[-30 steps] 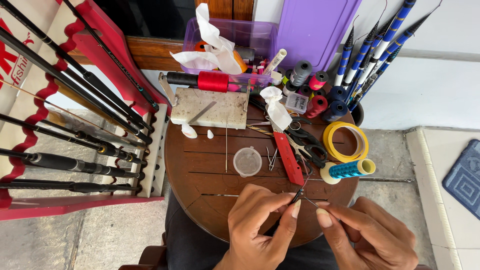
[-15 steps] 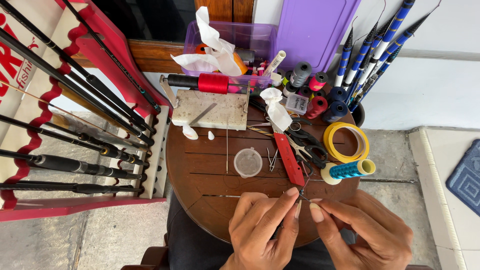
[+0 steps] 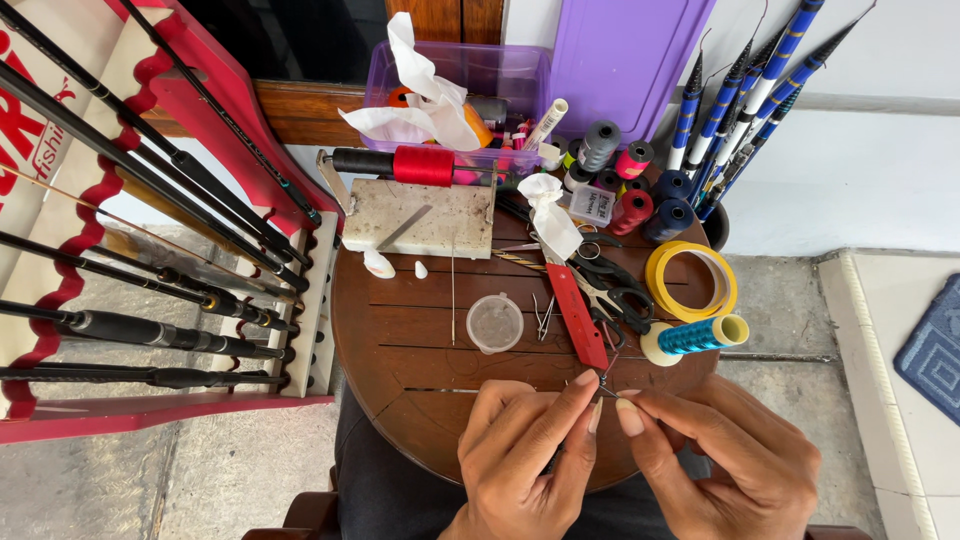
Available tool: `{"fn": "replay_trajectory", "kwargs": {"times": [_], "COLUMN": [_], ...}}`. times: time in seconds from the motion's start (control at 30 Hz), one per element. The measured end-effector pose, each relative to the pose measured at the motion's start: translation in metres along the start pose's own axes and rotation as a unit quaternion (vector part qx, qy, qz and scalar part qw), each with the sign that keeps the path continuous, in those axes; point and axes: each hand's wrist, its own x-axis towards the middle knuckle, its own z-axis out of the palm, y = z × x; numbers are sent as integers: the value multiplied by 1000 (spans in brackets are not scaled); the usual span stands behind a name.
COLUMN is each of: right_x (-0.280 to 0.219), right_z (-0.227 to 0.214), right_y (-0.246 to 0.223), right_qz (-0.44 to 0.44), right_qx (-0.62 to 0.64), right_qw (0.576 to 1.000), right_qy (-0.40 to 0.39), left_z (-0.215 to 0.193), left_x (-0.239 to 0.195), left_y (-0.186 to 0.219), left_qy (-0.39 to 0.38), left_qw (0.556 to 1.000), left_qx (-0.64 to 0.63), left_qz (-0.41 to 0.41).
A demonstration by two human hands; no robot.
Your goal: The person wraps thread around the tip of a fishing rod using a needle and pliers. They repeatedly wind the thread, tighten it with pliers, and trim excess thread with a knife. The process is repeated multiple times to build up the wrap.
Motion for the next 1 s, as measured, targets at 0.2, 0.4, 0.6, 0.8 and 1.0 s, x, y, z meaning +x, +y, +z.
{"fn": "replay_trajectory", "kwargs": {"times": [0.2,0.4,0.6,0.8,1.0], "right_x": [-1,-3,-7,-5,0], "right_z": [-1,-1,0,3,4], "right_y": [4,5,7,3,3], "right_qz": [0,15,51,47,33], "right_qx": [-8,-16,-14,0,19], "right_qw": [1000,1000,999,999,999], "right_qy": [0,-1,4,1,-17], "left_z": [-1,-4,-11,-13,-15], "left_x": [0,0,2,-1,-5], "left_y": [-1,0,2,-3,-7], "left_qy": [-10,-21,-54,-77,-95], "left_qw": [999,989,956,910,837], "left_qx": [-38,-115,-216,-310,-415], "left_qz": [-28,-95,-192,-265,-345]}}
